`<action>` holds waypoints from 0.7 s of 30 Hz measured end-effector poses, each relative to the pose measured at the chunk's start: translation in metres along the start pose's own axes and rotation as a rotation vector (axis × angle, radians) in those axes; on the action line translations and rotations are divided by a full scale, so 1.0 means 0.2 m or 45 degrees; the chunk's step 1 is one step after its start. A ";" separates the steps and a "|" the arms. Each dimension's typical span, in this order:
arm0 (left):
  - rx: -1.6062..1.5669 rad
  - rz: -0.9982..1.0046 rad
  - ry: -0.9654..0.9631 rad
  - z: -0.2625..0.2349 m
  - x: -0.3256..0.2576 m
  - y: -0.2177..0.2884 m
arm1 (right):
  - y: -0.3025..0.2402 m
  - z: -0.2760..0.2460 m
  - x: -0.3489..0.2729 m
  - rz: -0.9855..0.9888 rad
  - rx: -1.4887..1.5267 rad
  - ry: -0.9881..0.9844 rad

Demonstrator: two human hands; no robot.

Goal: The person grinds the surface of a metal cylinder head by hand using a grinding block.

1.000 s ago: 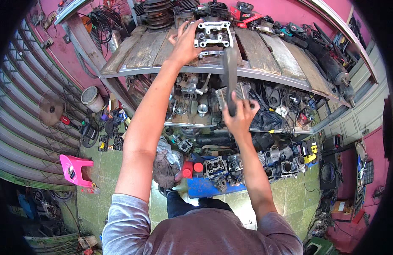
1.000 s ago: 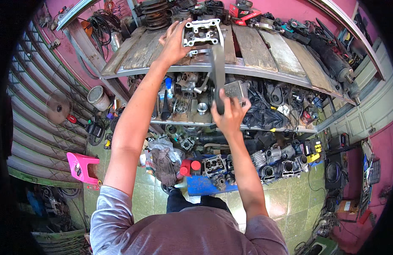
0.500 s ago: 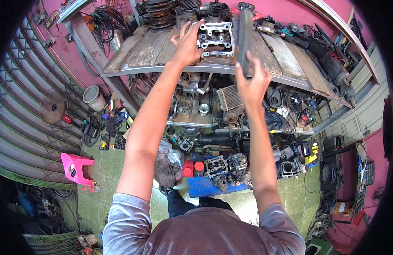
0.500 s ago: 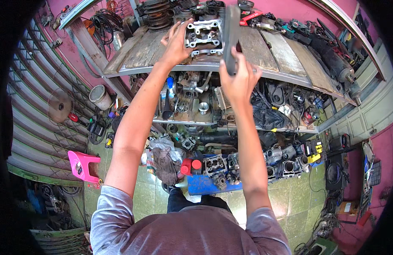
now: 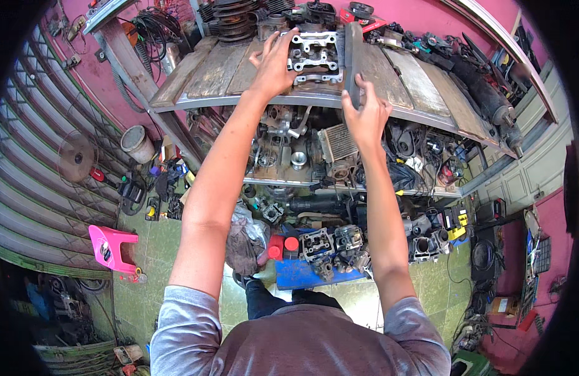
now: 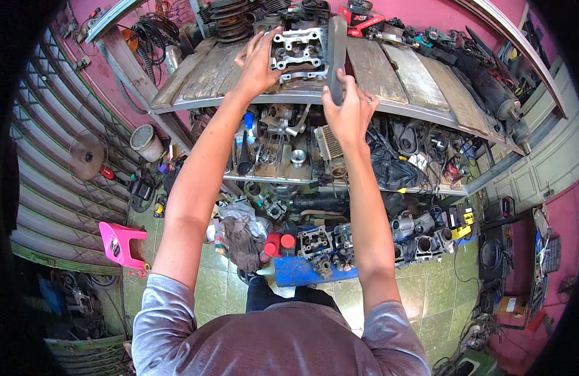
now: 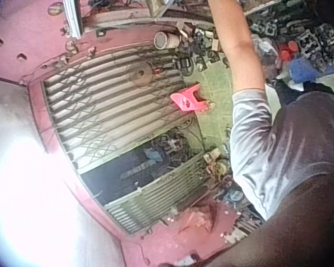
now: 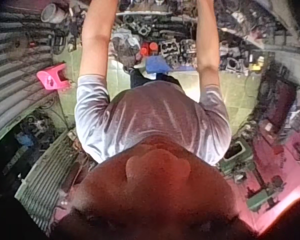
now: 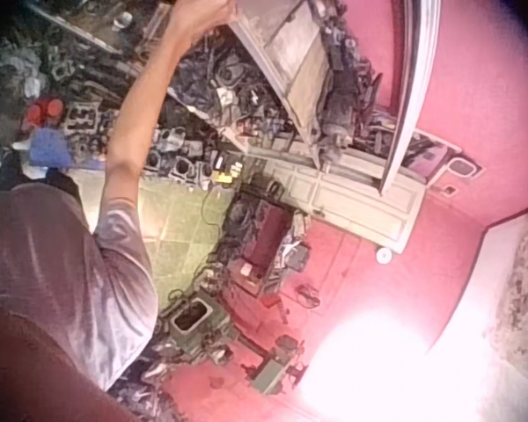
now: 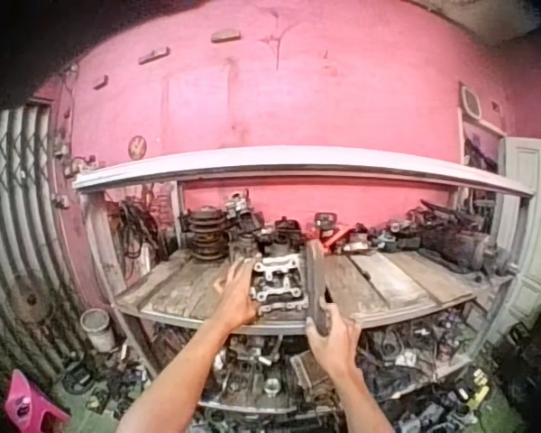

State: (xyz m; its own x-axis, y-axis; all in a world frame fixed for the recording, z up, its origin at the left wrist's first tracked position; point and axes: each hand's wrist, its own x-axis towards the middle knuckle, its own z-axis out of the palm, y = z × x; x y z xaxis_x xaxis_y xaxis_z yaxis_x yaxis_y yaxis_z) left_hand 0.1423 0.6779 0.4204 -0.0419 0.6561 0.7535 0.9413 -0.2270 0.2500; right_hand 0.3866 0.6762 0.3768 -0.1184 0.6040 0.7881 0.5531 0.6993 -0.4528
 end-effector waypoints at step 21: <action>0.038 -0.006 -0.004 -0.02 0.00 -0.03 | -0.09 0.08 -0.47 -0.323 -0.116 -0.039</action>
State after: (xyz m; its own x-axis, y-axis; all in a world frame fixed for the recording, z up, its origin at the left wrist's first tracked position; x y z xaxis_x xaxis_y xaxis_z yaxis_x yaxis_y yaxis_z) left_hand 0.1355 0.6753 0.4217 -0.0456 0.6597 0.7502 0.9505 -0.2023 0.2356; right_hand 0.3744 0.6130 0.3039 -0.2868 0.4262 0.8580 0.5744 0.7932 -0.2020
